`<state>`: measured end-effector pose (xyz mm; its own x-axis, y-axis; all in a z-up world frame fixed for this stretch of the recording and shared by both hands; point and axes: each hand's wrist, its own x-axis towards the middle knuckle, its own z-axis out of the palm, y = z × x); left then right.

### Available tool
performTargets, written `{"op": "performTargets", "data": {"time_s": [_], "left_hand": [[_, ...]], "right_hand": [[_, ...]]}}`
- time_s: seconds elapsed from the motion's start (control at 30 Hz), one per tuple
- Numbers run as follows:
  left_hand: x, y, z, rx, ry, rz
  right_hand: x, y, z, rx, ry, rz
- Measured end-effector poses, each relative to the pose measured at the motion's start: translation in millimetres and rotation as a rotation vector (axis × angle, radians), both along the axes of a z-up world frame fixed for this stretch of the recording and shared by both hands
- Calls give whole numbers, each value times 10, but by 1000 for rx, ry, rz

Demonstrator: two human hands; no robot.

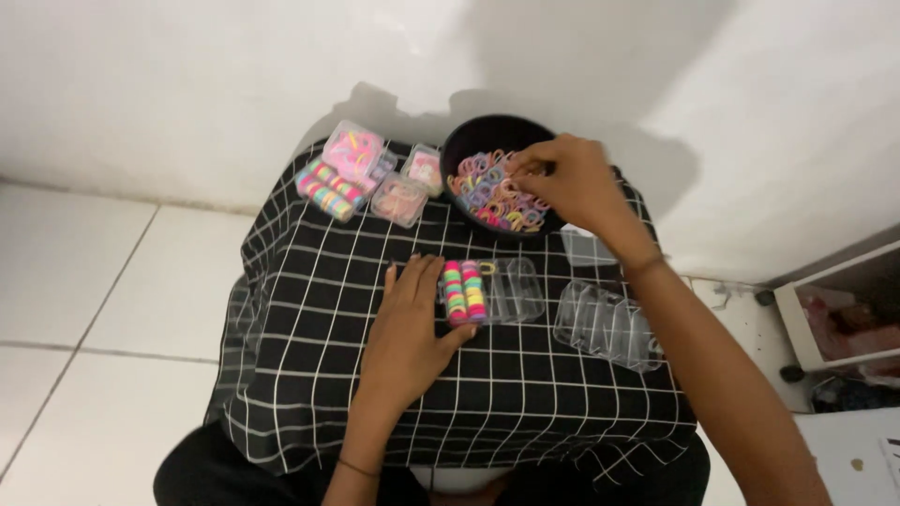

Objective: Sorting small colorful rubber bands from a bowl into a plastic organizer

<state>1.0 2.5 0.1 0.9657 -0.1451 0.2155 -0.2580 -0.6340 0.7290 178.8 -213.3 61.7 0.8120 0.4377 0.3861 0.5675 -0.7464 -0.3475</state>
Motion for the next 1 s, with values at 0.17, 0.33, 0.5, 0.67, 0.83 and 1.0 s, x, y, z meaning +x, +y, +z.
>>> {"op": "performTargets", "data": {"time_s": [0.17, 0.33, 0.5, 0.67, 0.83, 1.0], "left_hand": [[-14, -11, -40, -14, 1, 10], [3, -9, -40, -3, 4, 5], [-10, -5, -40, 7, -25, 6], [-13, -11, -62, 7, -32, 8], [-25, -2, -41, 2, -45, 15], [-21, -6, -48, -4, -29, 7]], "right_hand": [[-779, 149, 329, 185, 168, 75], [-933, 143, 39, 214, 215, 168], [-894, 126, -295, 33, 60, 109], [-823, 108, -504, -113, -88, 89], [-922, 182, -466, -204, -163, 79], [-972, 213, -543, -223, -251, 129]]}}
